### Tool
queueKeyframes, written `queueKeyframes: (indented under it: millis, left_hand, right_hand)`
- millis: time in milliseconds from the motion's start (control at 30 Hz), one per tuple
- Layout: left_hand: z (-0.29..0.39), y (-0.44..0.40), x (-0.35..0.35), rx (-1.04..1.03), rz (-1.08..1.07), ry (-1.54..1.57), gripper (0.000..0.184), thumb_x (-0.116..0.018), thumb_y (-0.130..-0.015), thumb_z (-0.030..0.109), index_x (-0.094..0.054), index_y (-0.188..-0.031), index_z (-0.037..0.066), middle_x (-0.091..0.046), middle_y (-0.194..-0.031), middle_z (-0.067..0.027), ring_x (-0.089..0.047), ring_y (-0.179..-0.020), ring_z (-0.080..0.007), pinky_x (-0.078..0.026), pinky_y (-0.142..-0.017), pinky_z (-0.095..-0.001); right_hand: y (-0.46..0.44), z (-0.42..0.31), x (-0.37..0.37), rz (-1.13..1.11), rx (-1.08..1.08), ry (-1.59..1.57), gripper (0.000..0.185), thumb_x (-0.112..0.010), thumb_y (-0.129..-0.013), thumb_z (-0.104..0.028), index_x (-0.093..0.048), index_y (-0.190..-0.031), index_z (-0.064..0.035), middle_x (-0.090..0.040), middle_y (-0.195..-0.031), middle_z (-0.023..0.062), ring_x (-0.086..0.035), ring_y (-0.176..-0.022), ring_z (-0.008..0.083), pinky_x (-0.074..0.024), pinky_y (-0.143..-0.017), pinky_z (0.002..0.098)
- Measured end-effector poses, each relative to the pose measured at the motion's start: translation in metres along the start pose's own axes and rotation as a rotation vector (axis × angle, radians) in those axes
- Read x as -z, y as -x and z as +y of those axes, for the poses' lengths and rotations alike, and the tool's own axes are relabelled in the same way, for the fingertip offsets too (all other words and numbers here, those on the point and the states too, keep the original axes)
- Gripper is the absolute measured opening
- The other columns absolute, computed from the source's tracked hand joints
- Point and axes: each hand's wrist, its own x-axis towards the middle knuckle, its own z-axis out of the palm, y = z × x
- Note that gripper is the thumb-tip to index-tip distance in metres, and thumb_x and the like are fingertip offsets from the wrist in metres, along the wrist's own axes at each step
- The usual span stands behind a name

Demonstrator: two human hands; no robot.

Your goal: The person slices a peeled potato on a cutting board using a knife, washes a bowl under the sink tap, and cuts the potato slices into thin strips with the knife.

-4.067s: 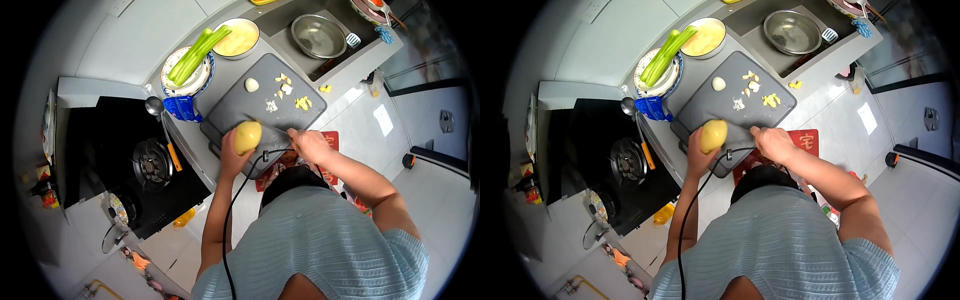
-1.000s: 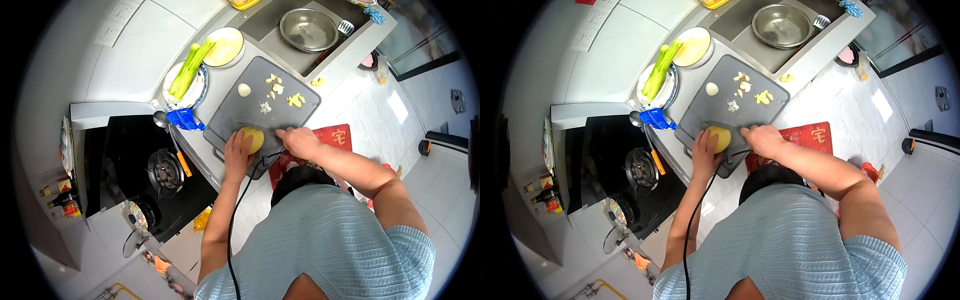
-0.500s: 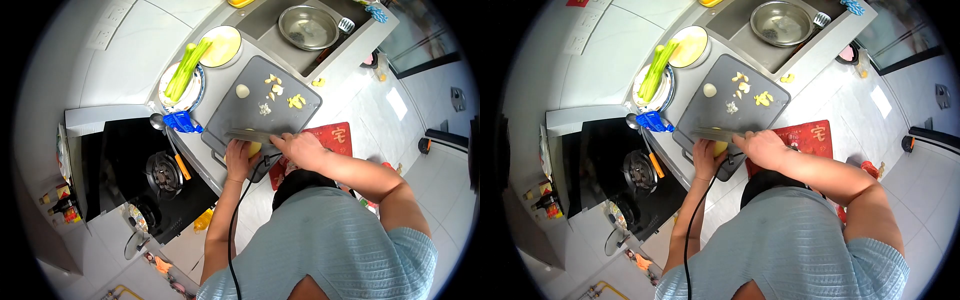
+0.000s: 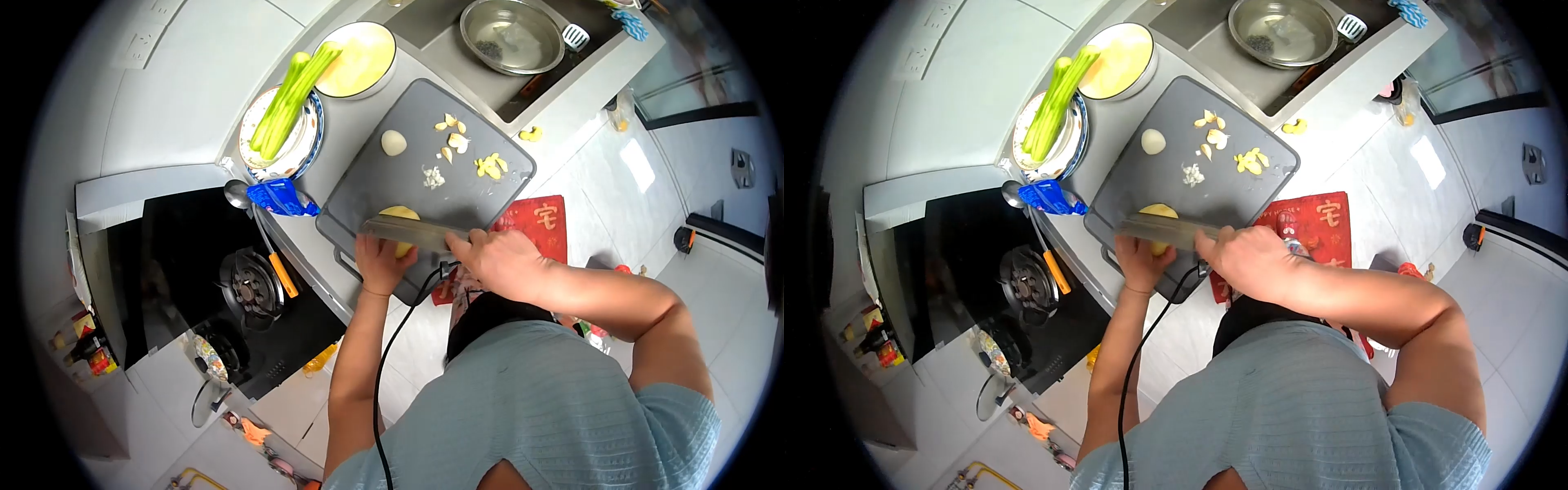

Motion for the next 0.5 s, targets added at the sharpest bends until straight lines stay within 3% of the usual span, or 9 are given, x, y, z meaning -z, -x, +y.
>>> queueKeyframes:
  millis: [67,233,367,500]
  left_hand:
    - [0.002,-0.009,0.007,-0.018,-0.067,0.03,0.053,-0.081,-0.06,0.024,-0.062,-0.109,0.013,-0.052,-0.117,-0.0125,-0.054,-0.104,-0.0365,-0.048,-0.084,-0.0468]
    - [-0.012,-0.007,0.006,-0.14,-0.061,0.042,0.053,-0.08,-0.061,0.023,-0.061,-0.109,0.014,-0.051,-0.119,-0.0123,-0.052,-0.109,-0.0365,-0.049,-0.086,-0.0465]
    - [-0.011,0.004,0.014,-0.274,-0.083,0.059,0.053,-0.081,-0.062,0.022,-0.061,-0.11,0.016,-0.051,-0.12,-0.0094,-0.052,-0.112,-0.0344,-0.049,-0.087,-0.0445]
    - [0.0,0.013,0.012,-0.212,-0.003,0.049,0.055,-0.082,-0.064,0.024,-0.06,-0.113,0.015,-0.052,-0.12,-0.007,-0.052,-0.114,-0.0309,-0.047,-0.089,-0.0436]
  right_hand:
    - [-0.002,0.001,-0.001,-0.017,0.009,-0.019,0.064,-0.068,-0.076,-0.019,-0.046,-0.134,-0.0023,-0.059,-0.079,0.0131,-0.064,-0.062,0.0276,-0.0501,-0.05,0.0373]
    - [-0.002,-0.004,0.001,0.035,-0.051,0.002,0.052,-0.059,-0.079,-0.008,-0.05,-0.13,-0.0036,-0.062,-0.083,0.012,-0.064,-0.063,0.0292,-0.0509,-0.053,0.0389]
    - [0.007,-0.013,-0.002,0.073,-0.13,-0.102,0.051,-0.059,-0.077,-0.007,-0.052,-0.127,-0.0034,-0.062,-0.081,0.013,-0.063,-0.062,0.0317,-0.0494,-0.052,0.0398]
    - [0.013,-0.022,-0.006,0.085,-0.13,-0.099,0.051,-0.06,-0.077,-0.007,-0.053,-0.126,-0.003,-0.062,-0.081,0.0135,-0.062,-0.061,0.0313,-0.0485,-0.051,0.0396]
